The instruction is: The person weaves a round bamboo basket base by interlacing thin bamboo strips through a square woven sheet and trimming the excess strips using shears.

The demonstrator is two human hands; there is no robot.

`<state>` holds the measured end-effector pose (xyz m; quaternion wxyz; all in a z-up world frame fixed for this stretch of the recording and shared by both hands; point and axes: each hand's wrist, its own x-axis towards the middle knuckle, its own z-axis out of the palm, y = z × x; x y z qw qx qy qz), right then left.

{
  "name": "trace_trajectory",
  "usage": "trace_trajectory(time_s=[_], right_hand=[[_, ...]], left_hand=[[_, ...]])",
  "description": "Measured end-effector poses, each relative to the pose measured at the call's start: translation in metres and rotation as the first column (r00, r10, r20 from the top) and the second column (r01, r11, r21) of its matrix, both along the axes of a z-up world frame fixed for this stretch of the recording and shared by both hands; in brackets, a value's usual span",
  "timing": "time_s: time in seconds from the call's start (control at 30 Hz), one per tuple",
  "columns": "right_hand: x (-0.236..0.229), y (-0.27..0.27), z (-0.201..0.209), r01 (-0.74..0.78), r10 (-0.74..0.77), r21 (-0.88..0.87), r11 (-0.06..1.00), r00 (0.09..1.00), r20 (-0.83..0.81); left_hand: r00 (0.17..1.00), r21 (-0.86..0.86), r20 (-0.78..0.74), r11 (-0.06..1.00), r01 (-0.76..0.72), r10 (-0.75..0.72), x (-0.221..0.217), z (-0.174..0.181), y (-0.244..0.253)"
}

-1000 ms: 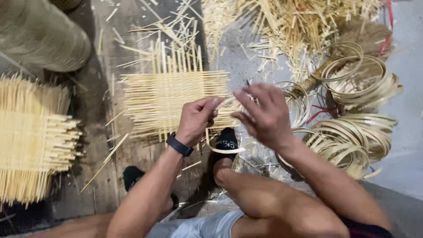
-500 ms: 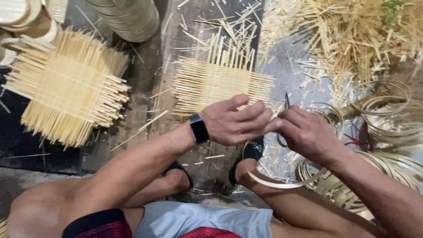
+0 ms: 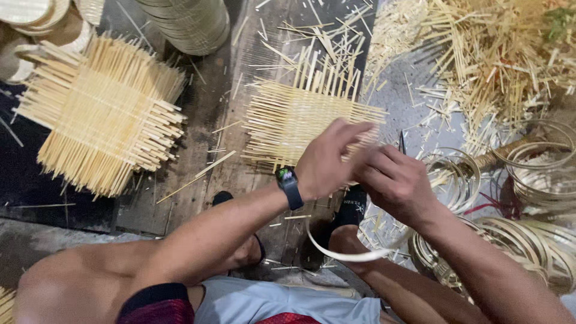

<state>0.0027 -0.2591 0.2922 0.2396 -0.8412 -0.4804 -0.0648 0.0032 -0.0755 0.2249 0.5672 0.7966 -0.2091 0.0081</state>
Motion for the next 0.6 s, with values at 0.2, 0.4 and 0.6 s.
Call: trace_trajectory(time_s=[0.2, 0.4, 0.6], right_hand=[[0.011, 0.016, -0.035, 0.092, -0.096, 0.043, 0.995, 0.99, 0.099], [0.014, 0.02, -0.075, 0.197, -0.201, 0.072, 0.978, 0.977, 0.065], [0.042, -0.025, -0.095, 0.887, -0.302, -0.089, 0.453, 0.059, -0.952]], left_hand=[[0.543, -0.265, -0.824, 0.957, -0.118, -0.161, 0.008, -0.037, -0.007], [0.398, -0.26, -0.907, 0.924, -0.281, -0.134, 0.011, -0.053, 0.005], [0.585, -0.578, -0.788, 0.56, -0.594, -0.192, 0.02, -0.087, 0.048]])
